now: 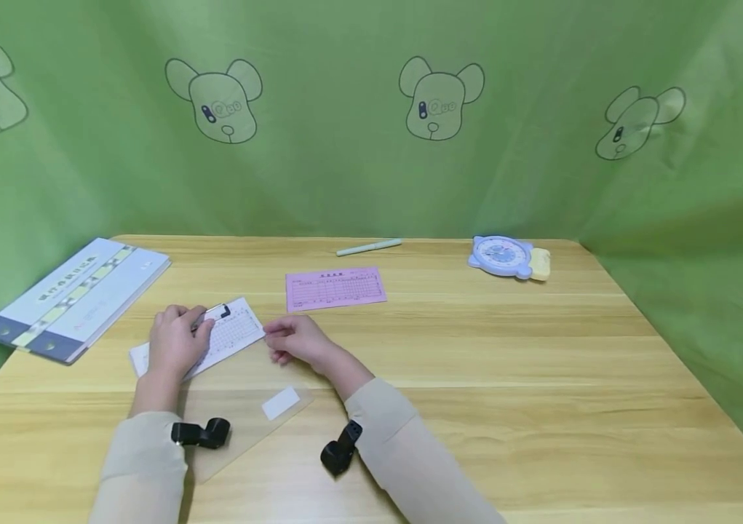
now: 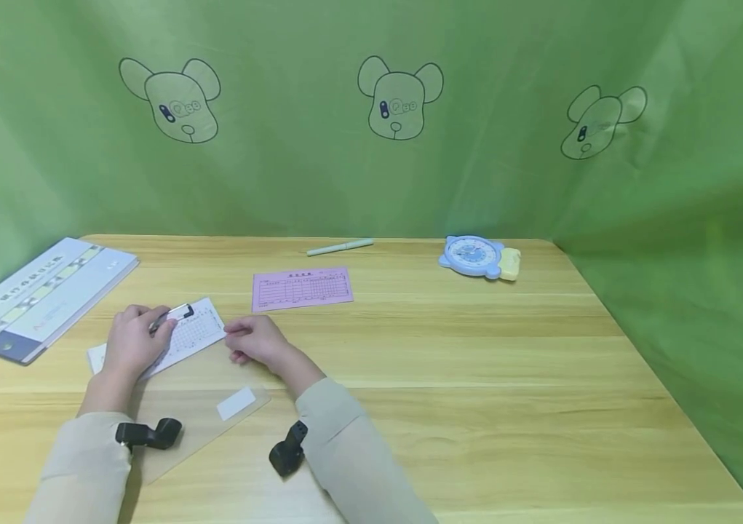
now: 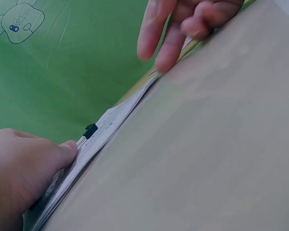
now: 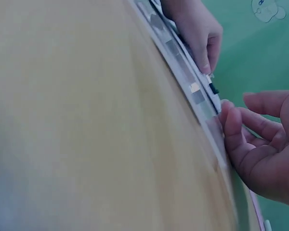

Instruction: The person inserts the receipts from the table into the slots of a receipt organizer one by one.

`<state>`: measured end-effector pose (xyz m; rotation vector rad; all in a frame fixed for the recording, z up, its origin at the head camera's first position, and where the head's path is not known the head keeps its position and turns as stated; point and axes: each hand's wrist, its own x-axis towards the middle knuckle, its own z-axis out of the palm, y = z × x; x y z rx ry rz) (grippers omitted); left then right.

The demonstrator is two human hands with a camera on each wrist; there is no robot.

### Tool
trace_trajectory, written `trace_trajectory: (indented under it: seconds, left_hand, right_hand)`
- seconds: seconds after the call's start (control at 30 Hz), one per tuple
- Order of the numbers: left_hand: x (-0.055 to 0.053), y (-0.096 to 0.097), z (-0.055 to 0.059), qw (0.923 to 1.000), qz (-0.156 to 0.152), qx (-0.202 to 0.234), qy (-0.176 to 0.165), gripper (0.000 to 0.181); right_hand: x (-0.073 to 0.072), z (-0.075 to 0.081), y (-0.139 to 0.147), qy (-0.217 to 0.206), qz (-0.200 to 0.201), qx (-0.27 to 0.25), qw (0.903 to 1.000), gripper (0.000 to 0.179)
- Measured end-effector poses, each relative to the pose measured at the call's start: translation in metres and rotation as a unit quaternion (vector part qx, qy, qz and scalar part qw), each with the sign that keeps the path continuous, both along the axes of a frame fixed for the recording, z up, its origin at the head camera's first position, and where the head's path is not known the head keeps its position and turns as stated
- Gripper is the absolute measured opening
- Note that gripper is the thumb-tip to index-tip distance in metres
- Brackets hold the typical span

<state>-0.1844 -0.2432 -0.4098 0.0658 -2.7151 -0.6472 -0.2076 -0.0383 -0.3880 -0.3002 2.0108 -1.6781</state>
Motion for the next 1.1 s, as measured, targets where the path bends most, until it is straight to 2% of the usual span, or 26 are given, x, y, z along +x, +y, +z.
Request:
trace_trajectory:
  seconds: [0.2, 0.4, 0.5, 0.6, 0.8, 0.97, 1.1]
  left_hand:
    - [-0.001, 0.001, 0.000, 0.9999, 0.007, 0.009, -0.009, 0.034]
    - [-0.001, 0.001, -0.001, 0.9995, 0.006, 0.029, -0.004, 0.034]
    - [-0.001, 0.000, -0.001, 0.9992, 0.005, 0.040, -0.005, 0.034]
    - [0.000, 0.000, -0.001, 0.9989, 0.002, 0.045, -0.009, 0.034]
    - [-0.001, -0.001, -0.001, 0.9986, 0.000, 0.053, -0.006, 0.034]
    - [0.000, 0.000, -0.001, 0.9977, 0.001, 0.066, -0.011, 0.034]
    - [0.000, 0.000, -0.001, 0.9974, 0.007, 0.070, -0.015, 0.035]
  right_hand:
    - [0.003, 0.010, 0.019, 0.021, 0.032, 0.019, 0.9991, 0.029]
    - [-0.007, 0.024, 0.046, 0.062, 0.042, 0.020, 0.9970, 0.034]
    - [-0.018, 0.027, 0.060, 0.082, 0.015, 0.028, 0.9962, 0.035]
    - [-0.031, 0.027, 0.074, 0.090, -0.034, 0.036, 0.9947, 0.036]
    - [-0.061, 0.024, 0.101, 0.084, -0.126, 0.041, 0.9876, 0.037]
    - [-0.080, 0.020, 0.121, 0.083, -0.156, 0.055, 0.9828, 0.040]
    - [-0.091, 0.017, 0.131, 0.088, -0.168, 0.091, 0.9777, 0.039]
